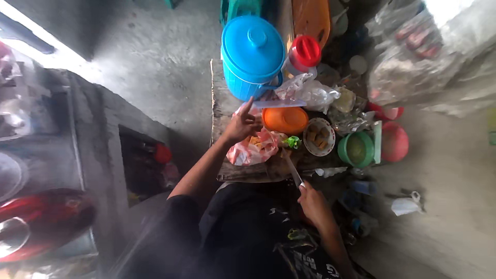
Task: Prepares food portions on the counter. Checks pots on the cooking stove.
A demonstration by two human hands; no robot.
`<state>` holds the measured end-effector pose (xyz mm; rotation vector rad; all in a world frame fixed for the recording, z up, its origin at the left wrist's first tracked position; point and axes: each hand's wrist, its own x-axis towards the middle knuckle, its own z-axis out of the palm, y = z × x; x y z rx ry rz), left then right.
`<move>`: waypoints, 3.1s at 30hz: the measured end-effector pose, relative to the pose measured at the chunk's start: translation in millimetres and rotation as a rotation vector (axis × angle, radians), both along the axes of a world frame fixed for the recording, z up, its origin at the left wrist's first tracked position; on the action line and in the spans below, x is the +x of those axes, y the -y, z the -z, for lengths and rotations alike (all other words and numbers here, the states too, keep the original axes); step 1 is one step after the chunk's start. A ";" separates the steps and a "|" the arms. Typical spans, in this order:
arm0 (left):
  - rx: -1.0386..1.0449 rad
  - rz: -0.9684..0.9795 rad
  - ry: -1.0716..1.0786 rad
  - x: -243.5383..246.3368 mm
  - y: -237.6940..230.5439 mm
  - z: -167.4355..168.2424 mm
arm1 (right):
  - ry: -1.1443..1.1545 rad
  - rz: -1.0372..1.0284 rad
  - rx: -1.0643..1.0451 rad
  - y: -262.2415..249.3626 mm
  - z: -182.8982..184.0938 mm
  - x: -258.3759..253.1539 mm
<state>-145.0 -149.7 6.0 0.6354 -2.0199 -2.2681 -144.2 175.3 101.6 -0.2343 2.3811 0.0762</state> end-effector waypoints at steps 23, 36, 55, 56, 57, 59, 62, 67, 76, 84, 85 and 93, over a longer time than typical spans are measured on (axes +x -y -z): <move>-0.976 0.483 0.547 44.7 -31.5 18.1 | -0.096 -0.150 0.024 64.2 5.8 -28.8; -0.638 0.317 0.259 26.9 -51.4 37.8 | 0.042 -0.105 -0.062 35.1 -7.0 -2.7; -0.728 0.171 0.448 -42.9 -54.8 85.8 | 0.206 -0.055 -0.261 -71.4 8.6 1.0; -0.720 0.134 0.455 -38.9 -48.4 79.0 | 0.200 -0.068 -0.289 -74.3 10.3 -0.9; -0.695 0.098 0.478 -34.7 -39.8 60.2 | 0.191 -0.080 -0.314 -76.4 12.4 -2.6; -0.669 0.036 0.555 -26.1 -23.0 38.9 | 0.171 -0.108 -0.365 -81.1 17.9 -5.4; -0.359 -0.140 0.542 -9.5 -14.9 25.2 | 0.172 -0.129 -0.400 -90.8 22.3 -13.3; 0.125 -0.481 0.228 46.2 -66.0 11.0 | 0.164 -0.058 -0.334 -127.3 29.9 -21.7; -0.242 -0.073 0.446 43.6 -236.8 75.9 | 0.098 0.060 -0.413 -174.4 72.2 -25.9; -0.495 -0.297 0.618 -2.4 -271.4 118.7 | 0.024 -0.021 -0.444 -201.6 120.4 -27.9; -0.486 -0.319 0.621 0.3 -273.4 120.0 | 0.022 -0.039 -0.422 -201.2 126.2 -27.8; -0.418 -0.436 0.588 6.7 -285.4 119.5 | 0.052 -0.189 -0.403 -193.0 166.7 -30.6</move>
